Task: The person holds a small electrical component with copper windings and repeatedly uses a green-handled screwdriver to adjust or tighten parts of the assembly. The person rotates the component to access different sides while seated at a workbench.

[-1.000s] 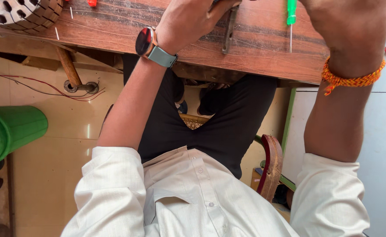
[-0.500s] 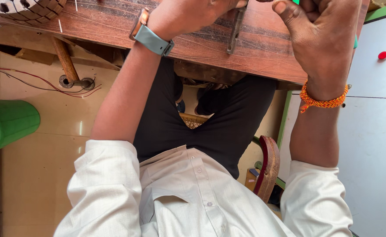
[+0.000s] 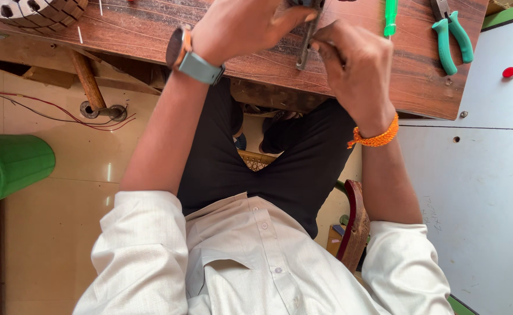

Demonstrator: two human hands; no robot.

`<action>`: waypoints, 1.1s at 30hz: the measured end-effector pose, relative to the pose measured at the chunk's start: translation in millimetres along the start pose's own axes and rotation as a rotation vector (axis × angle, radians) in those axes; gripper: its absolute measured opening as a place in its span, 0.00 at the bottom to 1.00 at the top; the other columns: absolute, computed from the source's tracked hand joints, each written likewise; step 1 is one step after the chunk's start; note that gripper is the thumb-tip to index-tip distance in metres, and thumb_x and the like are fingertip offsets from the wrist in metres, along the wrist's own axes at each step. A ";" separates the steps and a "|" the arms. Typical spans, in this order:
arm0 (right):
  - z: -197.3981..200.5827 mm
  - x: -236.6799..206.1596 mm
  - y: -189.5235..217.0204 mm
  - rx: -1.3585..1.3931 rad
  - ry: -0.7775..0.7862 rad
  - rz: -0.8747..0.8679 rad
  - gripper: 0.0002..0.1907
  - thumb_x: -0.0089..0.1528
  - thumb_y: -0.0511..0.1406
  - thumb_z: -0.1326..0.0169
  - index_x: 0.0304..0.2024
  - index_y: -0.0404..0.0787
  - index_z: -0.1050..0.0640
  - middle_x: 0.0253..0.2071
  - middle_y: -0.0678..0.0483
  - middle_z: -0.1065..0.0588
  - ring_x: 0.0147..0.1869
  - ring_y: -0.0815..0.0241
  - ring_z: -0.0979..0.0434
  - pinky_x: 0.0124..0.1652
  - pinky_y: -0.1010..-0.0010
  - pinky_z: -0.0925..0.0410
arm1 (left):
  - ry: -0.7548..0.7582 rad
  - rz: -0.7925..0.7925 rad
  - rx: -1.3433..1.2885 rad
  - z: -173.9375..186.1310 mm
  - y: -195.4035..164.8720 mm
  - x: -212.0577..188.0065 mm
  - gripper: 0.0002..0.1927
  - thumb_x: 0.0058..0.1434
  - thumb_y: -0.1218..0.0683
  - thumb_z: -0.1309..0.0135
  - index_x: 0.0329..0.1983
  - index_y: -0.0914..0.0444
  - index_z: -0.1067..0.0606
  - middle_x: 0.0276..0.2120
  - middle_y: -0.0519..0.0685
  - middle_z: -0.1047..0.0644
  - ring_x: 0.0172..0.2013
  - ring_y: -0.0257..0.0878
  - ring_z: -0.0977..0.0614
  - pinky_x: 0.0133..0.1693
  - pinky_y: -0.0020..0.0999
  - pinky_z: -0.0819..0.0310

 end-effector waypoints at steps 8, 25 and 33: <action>8.8 -10.4 4.8 0.043 0.043 -0.093 0.04 0.69 0.24 0.36 0.43 0.34 0.19 0.30 0.49 0.28 0.29 0.61 0.31 0.32 0.69 0.39 | -0.189 -0.253 0.251 42.5 -58.5 -11.7 0.12 0.70 0.57 0.39 0.56 0.56 0.22 0.48 0.44 0.24 0.43 0.38 0.21 0.40 0.35 0.28; 41.5 24.0 8.4 -0.313 0.009 0.181 0.10 0.70 0.27 0.40 0.35 0.34 0.25 0.24 0.53 0.33 0.26 0.58 0.36 0.34 0.66 0.42 | -0.550 0.340 -0.898 -15.7 -30.8 -28.9 0.04 0.68 0.58 0.37 0.40 0.64 0.20 0.29 0.43 0.18 0.28 0.27 0.19 0.32 0.23 0.25; 8.7 10.8 -58.8 -1.073 0.133 0.459 0.11 0.61 0.25 0.47 0.28 0.44 0.31 0.23 0.58 0.40 0.24 0.63 0.39 0.30 0.73 0.43 | -0.674 0.509 -1.250 -46.8 -17.8 -30.1 0.08 0.67 0.56 0.38 0.40 0.67 0.19 0.29 0.46 0.18 0.29 0.27 0.20 0.31 0.22 0.28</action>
Point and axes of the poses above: each hand's wrist, its own x-axis towards the middle knuckle, its own z-axis out of the back of the hand, y = z × x, the point moved 9 cm from there along x, towards the middle knuckle
